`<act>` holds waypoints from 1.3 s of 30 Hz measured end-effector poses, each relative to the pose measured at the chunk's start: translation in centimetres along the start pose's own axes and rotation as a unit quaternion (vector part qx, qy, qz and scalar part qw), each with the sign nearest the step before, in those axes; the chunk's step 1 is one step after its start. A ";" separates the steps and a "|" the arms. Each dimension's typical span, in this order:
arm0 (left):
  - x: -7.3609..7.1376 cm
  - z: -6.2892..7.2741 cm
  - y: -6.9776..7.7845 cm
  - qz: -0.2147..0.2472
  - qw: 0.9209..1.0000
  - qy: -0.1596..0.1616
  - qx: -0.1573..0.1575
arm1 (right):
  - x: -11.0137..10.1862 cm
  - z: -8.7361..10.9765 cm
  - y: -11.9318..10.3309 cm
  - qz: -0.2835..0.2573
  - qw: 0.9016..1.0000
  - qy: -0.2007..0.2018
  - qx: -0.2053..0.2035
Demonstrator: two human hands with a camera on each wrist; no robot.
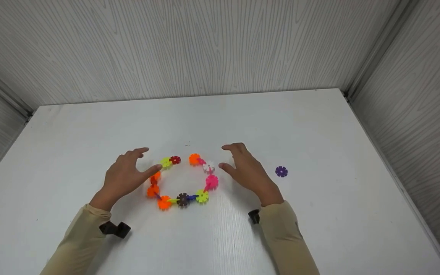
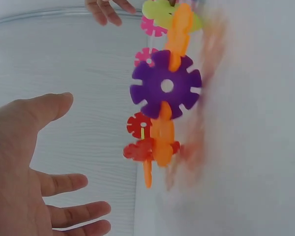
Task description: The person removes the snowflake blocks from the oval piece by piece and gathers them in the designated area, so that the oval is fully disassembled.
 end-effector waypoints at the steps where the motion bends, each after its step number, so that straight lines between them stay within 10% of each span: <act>1: 0.1 0.0 -0.4 -0.004 1.000 -0.003 -0.007 | 0.1 -0.1 -0.2 0.001 1.000 -0.001 -0.005; 18: 2.8 0.1 -1.8 -0.001 0.993 -0.107 -0.053 | 2.7 -0.8 -1.7 0.037 0.999 -0.030 -0.014; 39: 4.2 -3.1 -0.3 0.089 0.989 -0.120 -0.021 | 2.9 -0.7 -1.6 0.024 0.999 -0.030 -0.018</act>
Point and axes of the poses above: each hand's wrist, its own z-axis away from the middle knuckle, its own x-axis out of the palm, y = z × x, the point moved 6 cm from there along -z, towards the middle knuckle, and after that the axes turned 13 degrees about -x, right-handed, at the moved point
